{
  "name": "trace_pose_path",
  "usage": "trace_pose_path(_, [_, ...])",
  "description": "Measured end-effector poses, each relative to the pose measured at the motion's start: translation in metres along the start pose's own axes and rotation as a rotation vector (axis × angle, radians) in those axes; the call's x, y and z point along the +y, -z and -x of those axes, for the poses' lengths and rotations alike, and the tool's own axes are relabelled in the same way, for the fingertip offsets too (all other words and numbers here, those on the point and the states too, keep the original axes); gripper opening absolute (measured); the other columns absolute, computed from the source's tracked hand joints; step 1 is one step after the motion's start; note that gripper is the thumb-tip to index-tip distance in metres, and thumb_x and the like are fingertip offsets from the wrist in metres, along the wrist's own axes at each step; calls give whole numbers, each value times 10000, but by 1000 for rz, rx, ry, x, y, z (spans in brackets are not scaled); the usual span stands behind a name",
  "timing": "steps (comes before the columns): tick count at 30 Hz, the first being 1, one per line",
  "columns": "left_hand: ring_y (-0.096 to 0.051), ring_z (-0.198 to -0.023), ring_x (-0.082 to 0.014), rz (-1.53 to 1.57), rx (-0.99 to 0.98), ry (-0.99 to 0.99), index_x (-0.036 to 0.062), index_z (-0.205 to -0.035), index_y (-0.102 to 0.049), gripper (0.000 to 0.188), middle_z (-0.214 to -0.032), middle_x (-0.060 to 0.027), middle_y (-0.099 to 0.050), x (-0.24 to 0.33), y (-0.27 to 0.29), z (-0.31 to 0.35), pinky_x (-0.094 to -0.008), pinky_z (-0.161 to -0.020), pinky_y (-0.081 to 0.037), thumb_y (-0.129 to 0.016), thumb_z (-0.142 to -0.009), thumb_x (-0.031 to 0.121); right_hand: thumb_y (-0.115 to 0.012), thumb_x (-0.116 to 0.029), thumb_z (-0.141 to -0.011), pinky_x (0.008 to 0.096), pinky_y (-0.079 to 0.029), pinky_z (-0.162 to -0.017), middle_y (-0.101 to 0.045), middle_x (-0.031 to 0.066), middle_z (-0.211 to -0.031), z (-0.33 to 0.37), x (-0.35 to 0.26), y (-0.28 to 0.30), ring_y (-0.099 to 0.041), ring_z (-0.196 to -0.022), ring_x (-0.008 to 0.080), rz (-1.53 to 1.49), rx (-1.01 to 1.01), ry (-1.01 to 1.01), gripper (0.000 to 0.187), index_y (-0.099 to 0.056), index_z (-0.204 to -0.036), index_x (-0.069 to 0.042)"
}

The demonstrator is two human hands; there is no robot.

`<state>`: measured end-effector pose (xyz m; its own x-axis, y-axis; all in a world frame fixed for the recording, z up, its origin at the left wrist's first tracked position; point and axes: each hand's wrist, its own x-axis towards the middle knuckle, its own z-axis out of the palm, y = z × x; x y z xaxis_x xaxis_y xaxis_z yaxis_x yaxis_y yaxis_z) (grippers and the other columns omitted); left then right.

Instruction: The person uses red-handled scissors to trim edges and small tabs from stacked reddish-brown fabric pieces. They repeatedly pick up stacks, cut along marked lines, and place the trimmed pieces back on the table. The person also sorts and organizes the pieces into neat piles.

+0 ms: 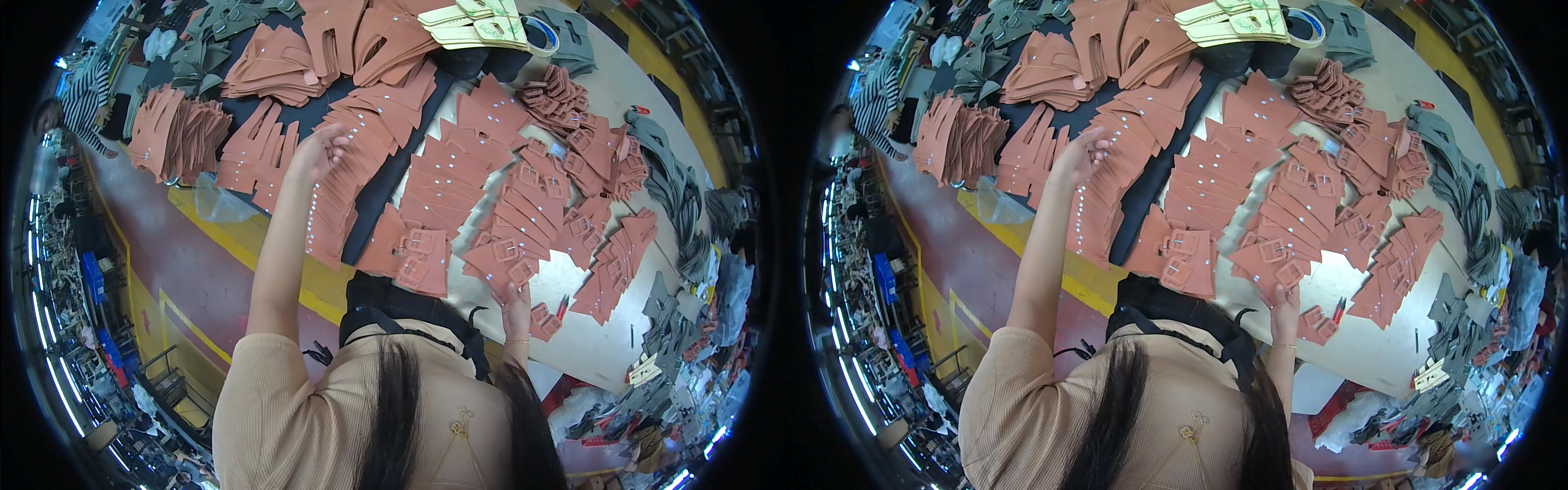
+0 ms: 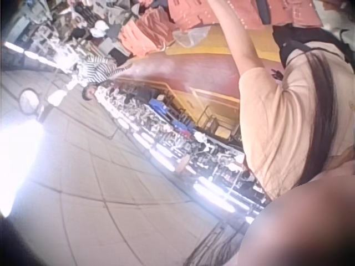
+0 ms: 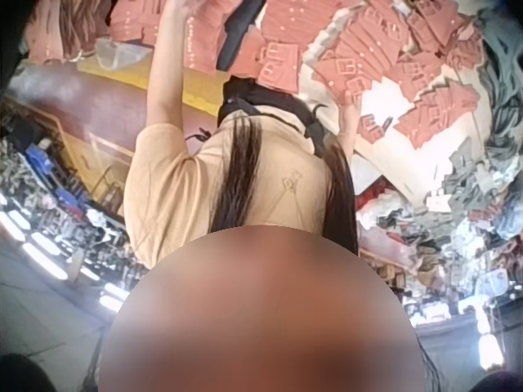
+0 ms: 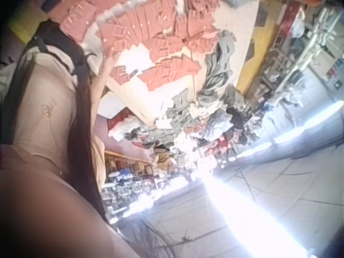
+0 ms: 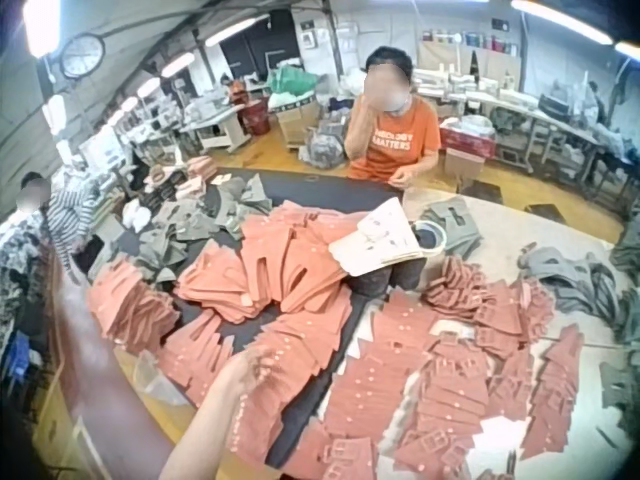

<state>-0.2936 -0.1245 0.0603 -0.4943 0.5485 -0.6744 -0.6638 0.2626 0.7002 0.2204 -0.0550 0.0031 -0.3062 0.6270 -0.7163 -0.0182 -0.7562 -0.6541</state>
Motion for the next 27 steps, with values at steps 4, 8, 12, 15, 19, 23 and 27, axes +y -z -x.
trace_pose_path(4, [-472, -514, -64, -47, 18, -1, 112, -1089, -561, 202, -714, 17, -591, 6, -13, -28, -178, -446, -359, -529, -932, 235, -447, -104, -960, 360, -517, -831, -473, 23, -1313, 0, -2, -1, -537, -1112, 168, 51, 46, -21, 438, -338, -1381, -157])
trace_pose_path(8, [-459, -513, -75, -30, 31, 45, 101, -1016, -561, 143, -659, -2, -560, 15, -19, -45, -213, -435, -328, -508, -915, 188, -454, -118, -959, 354, -513, -825, -483, 21, -1297, 1, -3, -1, -537, -1101, 161, 64, 47, -20, 414, -362, -1361, -150])
trace_pose_path(12, [-434, -513, -60, -201, -27, -39, 105, -1074, -573, 201, -632, 22, -511, 25, -30, -45, -214, -430, -315, -482, -910, 176, -463, -132, -956, 343, -507, -819, -486, 19, -1292, 1, -2, 0, -534, -1090, 148, 85, 61, -18, 419, -363, -1363, -154])
trace_pose_path(15, [-417, -513, -49, -427, 61, -100, 112, -1163, -576, 286, -621, 40, -481, 33, -40, -43, -209, -427, -300, -455, -910, 166, -465, -134, -954, 337, -505, -815, -487, 16, -1290, -1, -1, 0, -532, -1083, 141, 102, 60, -21, 419, -366, -1361, -155])
trace_pose_path(19, [-484, -592, -73, -776, 108, -181, 117, -1267, -532, 395, -750, 25, -519, 38, -39, -51, -215, -487, -375, -453, -883, 157, -457, -131, -958, 331, -505, -809, -488, 14, -1286, -2, -2, 0, -532, -1074, 138, 111, 63, -31, 407, -371, -1355, -153])
trace_pose_path(23, [-611, -898, -307, -1163, 278, -379, 128, -1186, -597, 361, -908, -119, -642, 26, -28, -83, -396, -851, -460, -444, -860, 148, -456, -124, -959, 329, -507, -807, -494, 21, -1278, -1, -3, -1, -535, -1067, 138, 97, 63, -27, 390, -385, -1342, -148])
trace_pose_path(27, [-572, -1046, -397, -1369, 286, -490, 104, -1097, -638, 340, -1095, -184, -628, 29, -11, -122, -443, -959, -413, -436, -843, 207, -465, -115, -954, 335, -509, -808, -501, 34, -1271, 0, -5, -1, -542, -1051, 150, 94, 79, -38, 386, -397, -1334, -139])
